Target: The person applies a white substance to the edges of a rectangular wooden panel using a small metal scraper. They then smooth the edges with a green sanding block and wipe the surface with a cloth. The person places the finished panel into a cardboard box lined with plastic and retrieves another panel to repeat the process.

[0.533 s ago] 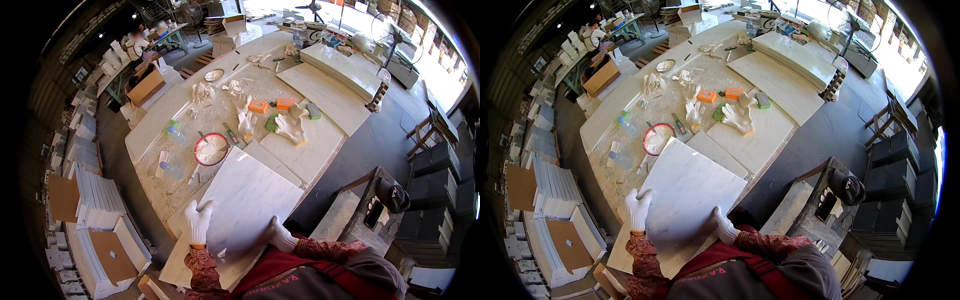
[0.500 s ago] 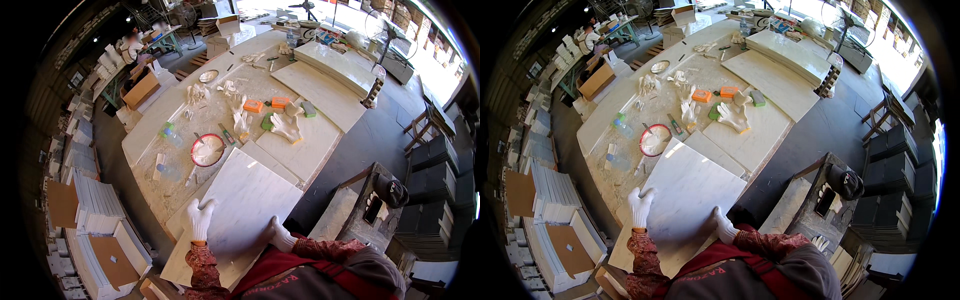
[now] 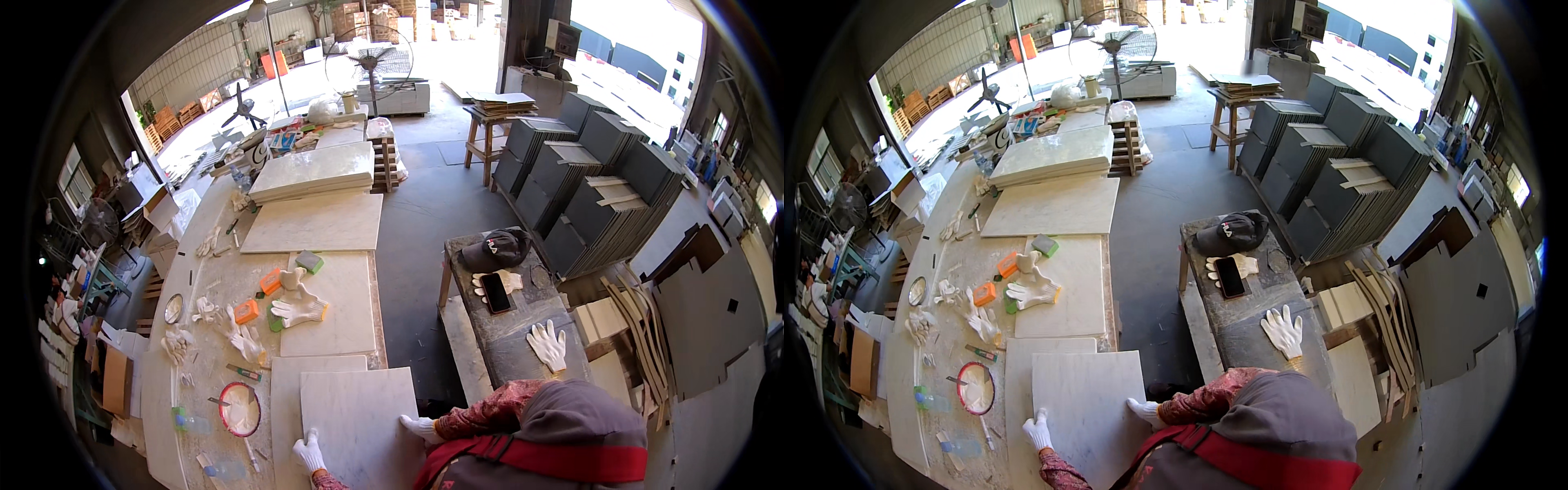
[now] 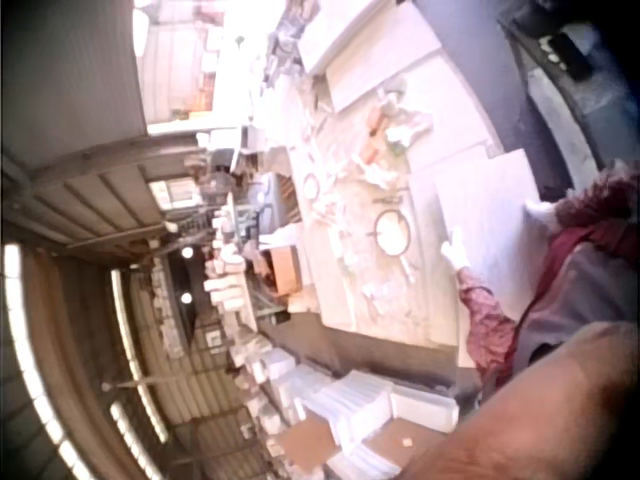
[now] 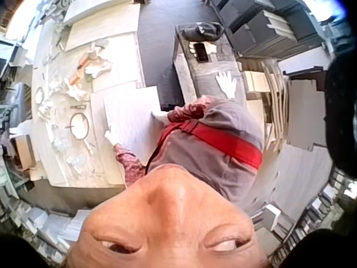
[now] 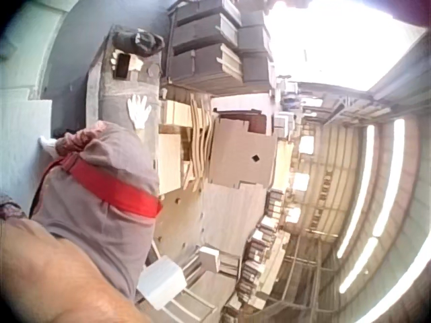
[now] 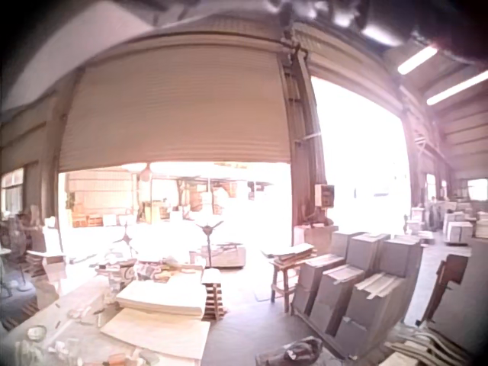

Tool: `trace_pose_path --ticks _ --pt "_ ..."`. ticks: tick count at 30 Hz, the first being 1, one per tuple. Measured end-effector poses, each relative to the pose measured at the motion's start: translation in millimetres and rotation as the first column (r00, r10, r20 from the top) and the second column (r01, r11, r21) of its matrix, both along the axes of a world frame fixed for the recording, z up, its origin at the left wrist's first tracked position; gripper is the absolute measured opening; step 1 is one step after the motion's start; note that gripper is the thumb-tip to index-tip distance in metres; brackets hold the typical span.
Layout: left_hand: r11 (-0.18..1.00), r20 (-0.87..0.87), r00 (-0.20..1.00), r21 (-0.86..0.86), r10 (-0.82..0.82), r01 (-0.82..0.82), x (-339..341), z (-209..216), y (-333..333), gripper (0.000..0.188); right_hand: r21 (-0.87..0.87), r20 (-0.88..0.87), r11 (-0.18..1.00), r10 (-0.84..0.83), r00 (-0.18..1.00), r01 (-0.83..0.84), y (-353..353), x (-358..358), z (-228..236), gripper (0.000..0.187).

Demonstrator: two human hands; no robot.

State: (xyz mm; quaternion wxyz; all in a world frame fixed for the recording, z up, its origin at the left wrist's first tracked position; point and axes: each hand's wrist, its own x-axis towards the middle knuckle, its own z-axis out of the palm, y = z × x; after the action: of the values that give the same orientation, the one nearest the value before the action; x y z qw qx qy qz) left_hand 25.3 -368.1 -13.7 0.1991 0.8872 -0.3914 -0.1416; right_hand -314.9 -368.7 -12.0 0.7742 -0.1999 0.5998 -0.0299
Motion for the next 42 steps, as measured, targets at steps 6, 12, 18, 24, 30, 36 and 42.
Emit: trace_pose_path --ticks 6,12,18,24,30,36,42 --pt "0.986 0.386 0.917 -0.159 0.104 -0.044 -20.5 91.2 36.7 0.038 -0.067 -0.020 0.984 0.166 0.986 -0.167 -3.7 -7.5 31.2 0.092" --pt "0.833 0.396 0.734 -0.312 0.552 -0.457 -15.4 73.4 183.6 0.048 -0.019 0.165 0.999 0.047 0.985 -0.044 -12.8 -22.4 -13.5 0.066" --pt "0.347 -0.050 0.347 -0.017 0.936 -0.938 -109.3 -2.7 381.7 0.067 0.059 0.208 0.980 0.172 0.963 -0.188 -24.7 -18.1 -3.8 0.065" --pt "0.388 -0.247 0.344 0.156 0.906 -0.908 -107.6 13.2 375.1 0.070 -0.141 0.256 0.935 0.351 0.901 -0.324 -34.6 -0.6 9.1 0.054" --pt "0.408 -0.049 0.407 0.196 0.912 -0.892 -48.4 30.0 344.4 0.070 -0.577 0.015 0.411 0.869 0.494 -0.706 -42.9 20.4 66.0 0.044" --pt "0.492 0.239 0.477 -0.004 0.846 -0.870 -40.6 7.6 335.3 0.070 -0.285 -0.326 0.342 0.844 0.426 -0.895 -101.4 91.5 109.8 0.057" --pt "0.871 0.408 0.819 0.102 0.404 -0.480 -120.2 49.2 209.4 0.070 -0.749 -0.626 -0.462 0.259 0.736 -0.475 -192.9 250.3 86.2 0.030"
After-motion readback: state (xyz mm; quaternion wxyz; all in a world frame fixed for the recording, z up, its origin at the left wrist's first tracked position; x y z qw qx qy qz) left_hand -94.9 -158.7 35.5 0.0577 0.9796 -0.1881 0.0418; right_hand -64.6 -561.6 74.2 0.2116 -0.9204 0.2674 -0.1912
